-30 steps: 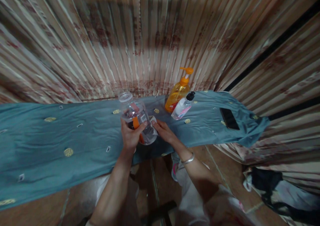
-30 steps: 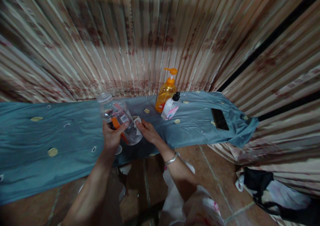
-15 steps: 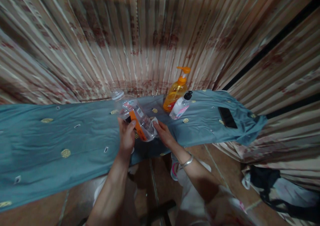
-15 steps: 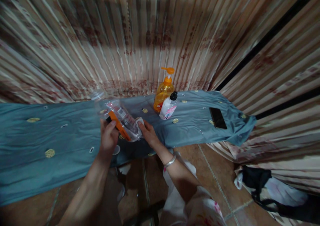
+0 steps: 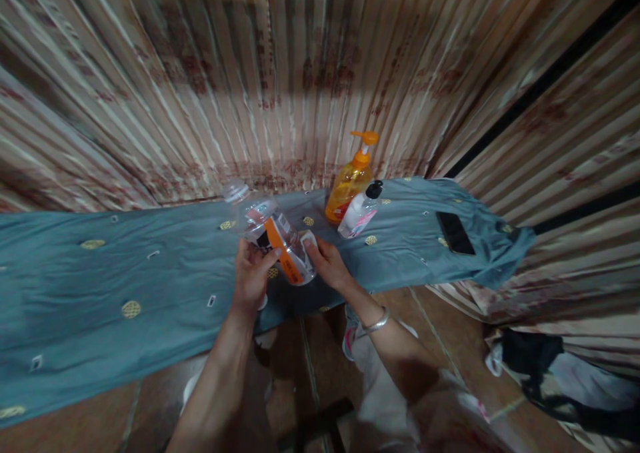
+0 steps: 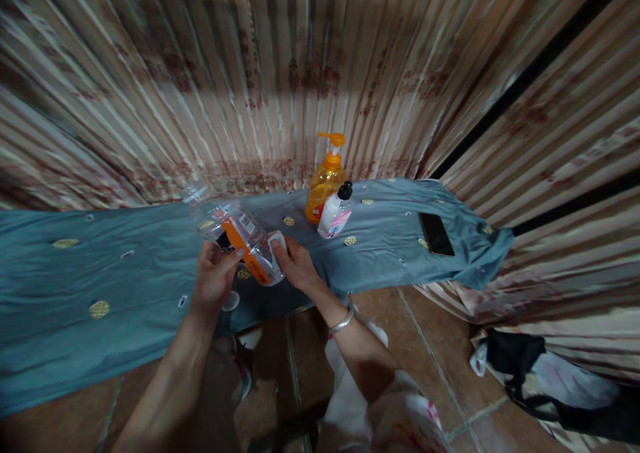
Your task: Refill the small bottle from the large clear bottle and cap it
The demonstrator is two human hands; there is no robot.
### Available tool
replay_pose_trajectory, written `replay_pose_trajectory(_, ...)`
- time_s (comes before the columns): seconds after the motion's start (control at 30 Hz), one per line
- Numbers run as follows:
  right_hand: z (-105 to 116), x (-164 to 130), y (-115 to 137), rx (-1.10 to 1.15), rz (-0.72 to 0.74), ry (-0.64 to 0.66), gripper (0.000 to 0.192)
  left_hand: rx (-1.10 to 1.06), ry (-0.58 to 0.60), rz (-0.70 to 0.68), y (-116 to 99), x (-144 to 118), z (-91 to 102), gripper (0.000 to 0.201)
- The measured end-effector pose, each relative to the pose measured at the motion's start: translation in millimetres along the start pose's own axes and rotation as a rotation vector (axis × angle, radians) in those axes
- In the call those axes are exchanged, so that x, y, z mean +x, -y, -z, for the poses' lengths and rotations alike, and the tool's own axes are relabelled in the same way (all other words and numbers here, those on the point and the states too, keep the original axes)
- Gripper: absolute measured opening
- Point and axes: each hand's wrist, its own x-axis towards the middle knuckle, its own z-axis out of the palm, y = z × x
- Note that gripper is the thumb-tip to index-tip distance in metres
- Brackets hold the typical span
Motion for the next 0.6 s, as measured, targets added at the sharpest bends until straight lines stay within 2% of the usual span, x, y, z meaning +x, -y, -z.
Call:
replay_pose_trajectory(0.13,-2,0,9,0.010,0.061,-0.010,0.063,0.042,0.064,-0.039,6,-2,-1.0,0.067)
replay_pose_trajectory(0.33,-4,5,23,-0.002,0.197,-0.101,0.065,0.100,0.129,-0.007,12,-6,-4.3,0.078)
replay_pose_trajectory(0.43,-3,2,29,-0.093,0.290,-0.114,0.066,0.102,0.100,-0.019,16,-6,-6.5,0.076)
replay_pose_trajectory(0.6,-7,-11,31,-0.302,0.469,-0.091,0.061,0.085,-0.011,-0.040,17,-1,-7.8,0.078)
